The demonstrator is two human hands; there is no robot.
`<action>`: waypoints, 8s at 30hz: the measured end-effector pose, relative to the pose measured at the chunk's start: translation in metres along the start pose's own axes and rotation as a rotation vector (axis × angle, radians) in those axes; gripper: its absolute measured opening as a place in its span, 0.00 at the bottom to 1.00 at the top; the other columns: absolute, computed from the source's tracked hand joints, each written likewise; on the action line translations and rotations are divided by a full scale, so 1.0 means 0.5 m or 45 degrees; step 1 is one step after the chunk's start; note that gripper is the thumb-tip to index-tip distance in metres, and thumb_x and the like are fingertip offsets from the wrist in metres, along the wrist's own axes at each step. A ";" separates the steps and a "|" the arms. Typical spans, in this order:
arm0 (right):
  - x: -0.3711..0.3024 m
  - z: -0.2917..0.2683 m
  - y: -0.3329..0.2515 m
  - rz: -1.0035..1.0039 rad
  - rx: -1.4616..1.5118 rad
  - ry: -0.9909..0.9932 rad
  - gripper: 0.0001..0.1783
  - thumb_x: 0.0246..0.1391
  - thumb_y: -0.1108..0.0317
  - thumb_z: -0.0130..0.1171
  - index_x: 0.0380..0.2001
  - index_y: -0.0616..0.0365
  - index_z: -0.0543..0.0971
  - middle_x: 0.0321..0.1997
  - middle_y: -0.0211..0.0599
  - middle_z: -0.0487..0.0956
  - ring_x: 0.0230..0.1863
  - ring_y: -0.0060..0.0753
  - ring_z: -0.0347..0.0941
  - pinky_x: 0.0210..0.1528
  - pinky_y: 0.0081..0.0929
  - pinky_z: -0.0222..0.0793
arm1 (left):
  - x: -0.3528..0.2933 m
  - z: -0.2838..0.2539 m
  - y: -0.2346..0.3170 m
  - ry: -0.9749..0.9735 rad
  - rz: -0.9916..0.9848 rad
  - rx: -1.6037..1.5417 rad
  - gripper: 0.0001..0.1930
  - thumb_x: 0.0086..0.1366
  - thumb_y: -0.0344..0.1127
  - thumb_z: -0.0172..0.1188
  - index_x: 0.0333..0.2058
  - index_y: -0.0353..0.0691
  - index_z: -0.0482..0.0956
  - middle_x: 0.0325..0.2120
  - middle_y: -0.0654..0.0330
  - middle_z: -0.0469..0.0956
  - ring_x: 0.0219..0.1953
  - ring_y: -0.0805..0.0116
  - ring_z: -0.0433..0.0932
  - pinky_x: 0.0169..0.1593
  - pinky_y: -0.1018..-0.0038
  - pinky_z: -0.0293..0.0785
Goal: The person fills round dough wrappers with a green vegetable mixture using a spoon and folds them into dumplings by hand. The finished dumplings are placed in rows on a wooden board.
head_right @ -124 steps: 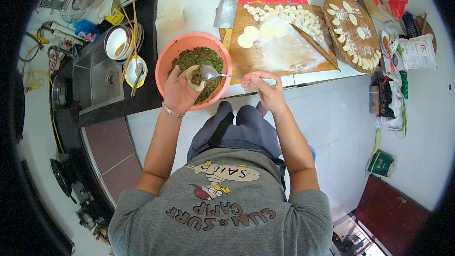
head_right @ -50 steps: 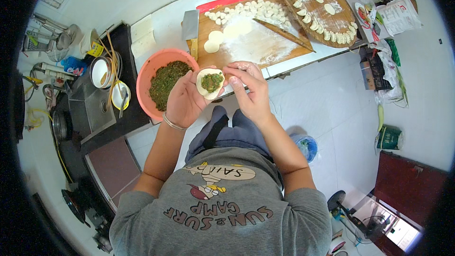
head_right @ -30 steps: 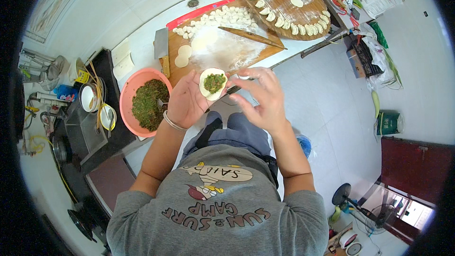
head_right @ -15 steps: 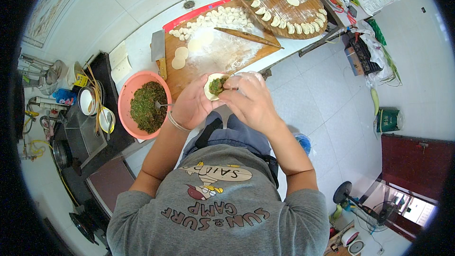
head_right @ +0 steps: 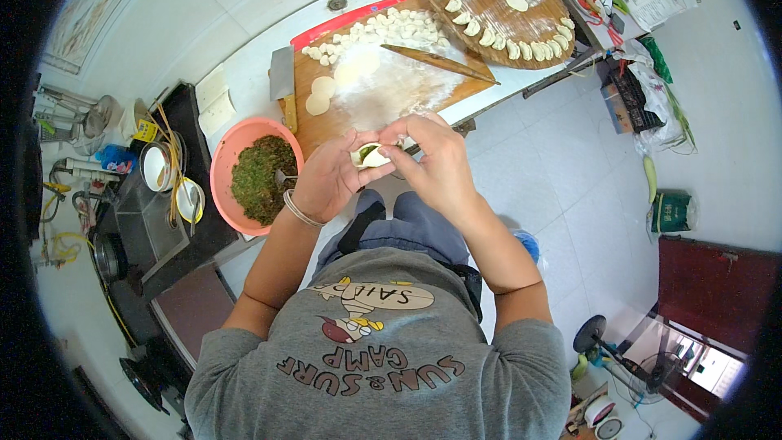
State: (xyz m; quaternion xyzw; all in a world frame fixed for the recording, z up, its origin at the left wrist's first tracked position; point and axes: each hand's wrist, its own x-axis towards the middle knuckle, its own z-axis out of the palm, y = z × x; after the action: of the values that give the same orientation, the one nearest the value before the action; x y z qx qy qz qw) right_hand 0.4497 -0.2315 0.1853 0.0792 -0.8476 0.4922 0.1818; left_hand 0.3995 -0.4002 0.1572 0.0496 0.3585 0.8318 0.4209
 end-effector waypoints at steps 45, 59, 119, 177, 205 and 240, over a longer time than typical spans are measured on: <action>-0.051 -0.011 0.008 -0.242 -0.206 0.292 0.13 0.38 0.76 0.67 0.31 0.61 0.79 0.28 0.39 0.79 0.29 0.37 0.75 0.32 0.28 0.70 | -0.016 0.037 -0.021 0.048 0.157 -0.053 0.24 0.70 0.43 0.41 0.52 0.23 0.64 0.52 0.47 0.67 0.53 0.61 0.69 0.57 0.66 0.68; -0.063 -0.012 0.014 0.037 -0.186 0.274 0.13 0.42 0.77 0.65 0.36 0.62 0.80 0.29 0.38 0.79 0.31 0.31 0.75 0.33 0.23 0.69 | -0.021 0.032 -0.038 0.061 0.224 0.101 0.22 0.70 0.42 0.39 0.51 0.26 0.67 0.54 0.46 0.67 0.55 0.59 0.69 0.56 0.64 0.70; -0.053 -0.047 0.027 0.003 -0.039 0.001 0.10 0.42 0.75 0.65 0.32 0.60 0.82 0.29 0.34 0.78 0.31 0.27 0.71 0.31 0.22 0.65 | 0.008 0.051 -0.061 -0.054 -0.008 0.061 0.33 0.71 0.55 0.27 0.57 0.28 0.59 0.55 0.50 0.65 0.57 0.59 0.65 0.62 0.60 0.59; 0.002 -0.046 0.033 -0.293 -0.050 -0.246 0.09 0.43 0.73 0.64 0.32 0.59 0.82 0.28 0.33 0.76 0.32 0.32 0.70 0.34 0.26 0.66 | -0.007 0.031 -0.054 -0.184 -0.040 0.168 0.38 0.68 0.62 0.24 0.58 0.30 0.58 0.53 0.53 0.68 0.55 0.63 0.67 0.58 0.63 0.61; 0.006 -0.041 0.005 -0.357 -0.115 -0.086 0.06 0.41 0.72 0.64 0.27 0.58 0.79 0.28 0.35 0.72 0.30 0.37 0.69 0.31 0.29 0.65 | -0.011 0.035 -0.042 -0.106 -0.034 0.245 0.36 0.69 0.60 0.25 0.59 0.32 0.58 0.55 0.54 0.67 0.57 0.65 0.65 0.57 0.64 0.62; 0.000 -0.030 0.017 -0.107 0.146 -0.044 0.09 0.44 0.75 0.64 0.33 0.58 0.83 0.29 0.35 0.77 0.31 0.30 0.71 0.33 0.23 0.66 | -0.020 0.036 -0.051 -0.087 -0.022 0.298 0.36 0.69 0.61 0.26 0.59 0.33 0.59 0.53 0.54 0.68 0.53 0.64 0.68 0.55 0.66 0.64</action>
State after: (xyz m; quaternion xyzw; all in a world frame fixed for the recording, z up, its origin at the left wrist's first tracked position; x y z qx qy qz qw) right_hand 0.4505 -0.2144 0.1851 0.1336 -0.8170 0.5303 0.1828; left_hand 0.4297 -0.3880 0.1564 0.1234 0.4390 0.7784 0.4315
